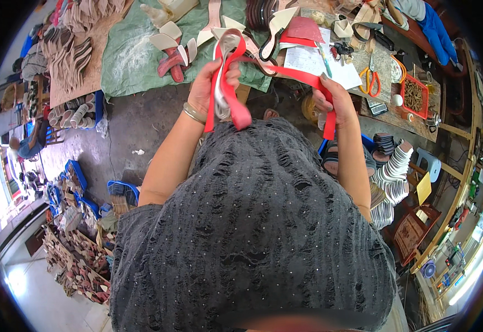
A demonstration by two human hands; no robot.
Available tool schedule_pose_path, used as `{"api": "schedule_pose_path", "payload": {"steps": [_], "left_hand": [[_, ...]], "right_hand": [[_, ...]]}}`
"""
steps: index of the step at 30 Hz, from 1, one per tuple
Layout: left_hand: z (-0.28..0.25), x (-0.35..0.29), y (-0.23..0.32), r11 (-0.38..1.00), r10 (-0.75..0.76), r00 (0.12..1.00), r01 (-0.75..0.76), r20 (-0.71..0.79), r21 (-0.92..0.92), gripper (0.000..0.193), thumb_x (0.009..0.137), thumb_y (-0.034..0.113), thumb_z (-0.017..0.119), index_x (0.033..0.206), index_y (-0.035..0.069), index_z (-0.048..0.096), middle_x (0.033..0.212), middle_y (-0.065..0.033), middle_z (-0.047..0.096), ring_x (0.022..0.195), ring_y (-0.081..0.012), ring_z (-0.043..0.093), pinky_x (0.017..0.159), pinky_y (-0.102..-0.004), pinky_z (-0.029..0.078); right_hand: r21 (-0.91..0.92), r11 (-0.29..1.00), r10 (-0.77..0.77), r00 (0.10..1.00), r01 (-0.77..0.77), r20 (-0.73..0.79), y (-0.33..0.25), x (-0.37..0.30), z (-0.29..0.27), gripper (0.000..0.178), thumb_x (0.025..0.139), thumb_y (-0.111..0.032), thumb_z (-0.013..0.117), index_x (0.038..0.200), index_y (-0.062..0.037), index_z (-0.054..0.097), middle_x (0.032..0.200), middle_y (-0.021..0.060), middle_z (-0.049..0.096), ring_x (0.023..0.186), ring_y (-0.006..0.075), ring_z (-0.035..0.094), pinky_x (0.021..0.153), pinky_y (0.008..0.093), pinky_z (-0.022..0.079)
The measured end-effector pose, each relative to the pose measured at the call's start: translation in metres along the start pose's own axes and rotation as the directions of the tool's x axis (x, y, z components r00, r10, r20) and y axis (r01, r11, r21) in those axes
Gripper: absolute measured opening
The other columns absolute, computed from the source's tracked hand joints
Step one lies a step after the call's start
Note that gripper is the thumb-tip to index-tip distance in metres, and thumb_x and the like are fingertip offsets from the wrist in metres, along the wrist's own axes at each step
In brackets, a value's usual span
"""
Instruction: Applying glue to shoe components and assembling decorative ribbons for footwear production.
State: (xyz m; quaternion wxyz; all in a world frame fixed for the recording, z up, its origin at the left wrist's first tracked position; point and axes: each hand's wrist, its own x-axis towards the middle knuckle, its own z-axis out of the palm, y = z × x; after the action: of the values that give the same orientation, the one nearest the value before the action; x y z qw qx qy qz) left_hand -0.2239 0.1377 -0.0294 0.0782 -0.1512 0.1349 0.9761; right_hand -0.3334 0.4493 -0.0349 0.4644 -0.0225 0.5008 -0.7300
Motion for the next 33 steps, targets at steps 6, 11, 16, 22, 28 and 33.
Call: {"api": "schedule_pose_path", "payload": {"steps": [6,11,16,22,28,33], "left_hand": [[0.005,0.011,0.011,1.000,-0.013,1.000,0.013,0.010,-0.007,0.027,0.095,0.024,0.049,0.102,0.002,0.063,0.115,-0.0205,0.063,0.115,-0.0362,0.057,0.103,-0.0502,0.043],[0.007,0.014,0.009,1.000,-0.027,0.999,0.027,0.018,-0.014,0.027,0.096,0.022,0.046,0.106,0.002,0.062,0.132,-0.0228,0.053,0.123,-0.0379,0.050,0.109,-0.0515,0.036],[0.010,0.014,0.019,0.959,-0.093,0.995,0.079,0.041,0.273,0.038,0.099,0.025,0.041,0.130,0.004,0.044,0.145,-0.0268,0.036,0.134,-0.0390,0.037,0.110,-0.0513,0.033],[-0.003,-0.007,0.058,0.905,0.139,0.988,-0.099,-0.067,0.415,0.043,0.098,0.026,0.048,0.134,0.004,0.041,0.134,-0.0256,0.049,0.124,-0.0395,0.049,0.103,-0.0485,0.042],[0.002,-0.020,0.105,0.925,0.199,0.973,-0.225,0.113,0.306,0.026,0.103,0.023,0.040,0.122,0.007,0.049,0.090,-0.0043,0.052,0.080,-0.0168,0.053,0.091,-0.0409,0.047],[0.027,-0.021,0.110,0.829,0.249,0.954,-0.299,0.167,0.472,0.023,0.104,0.027,0.040,0.118,0.012,0.050,0.081,0.0012,0.043,0.068,-0.0083,0.042,0.064,-0.0248,0.037]], "right_hand": [[-0.055,0.998,0.030,0.981,-0.041,-0.190,0.007,-0.030,-0.028,0.041,0.099,-0.036,0.048,0.068,-0.0089,0.050,0.048,-0.0035,0.042,0.038,0.0050,0.030,0.039,0.0210,0.022],[-0.122,0.987,0.086,0.984,-0.106,-0.157,0.030,-0.036,-0.040,0.029,0.097,-0.033,0.052,0.082,-0.0085,0.055,0.060,-0.0003,0.054,0.042,0.0038,0.038,0.040,0.0193,0.029],[-0.228,0.944,0.174,0.949,-0.237,-0.263,0.061,-0.023,-0.057,0.028,0.096,-0.032,0.054,0.082,-0.0088,0.061,0.067,0.0000,0.061,0.049,0.0036,0.046,0.044,0.0196,0.031],[0.190,0.977,0.154,0.938,-0.098,-0.312,0.078,-0.026,-0.092,0.024,0.095,-0.027,0.056,0.104,-0.0057,0.060,0.071,-0.0039,0.049,0.047,0.0027,0.037,0.038,0.0176,0.023],[0.409,0.906,0.053,0.932,0.106,-0.359,0.082,-0.046,-0.144,0.023,0.093,-0.024,0.058,0.103,-0.0036,0.058,0.073,-0.0023,0.048,0.048,0.0036,0.037,0.037,0.0169,0.023],[0.376,0.918,0.105,0.840,0.124,-0.533,0.093,-0.066,-0.188,0.016,0.092,-0.021,0.060,0.098,-0.0061,0.057,0.073,-0.0019,0.050,0.048,0.0041,0.038,0.036,0.0170,0.023]]}}
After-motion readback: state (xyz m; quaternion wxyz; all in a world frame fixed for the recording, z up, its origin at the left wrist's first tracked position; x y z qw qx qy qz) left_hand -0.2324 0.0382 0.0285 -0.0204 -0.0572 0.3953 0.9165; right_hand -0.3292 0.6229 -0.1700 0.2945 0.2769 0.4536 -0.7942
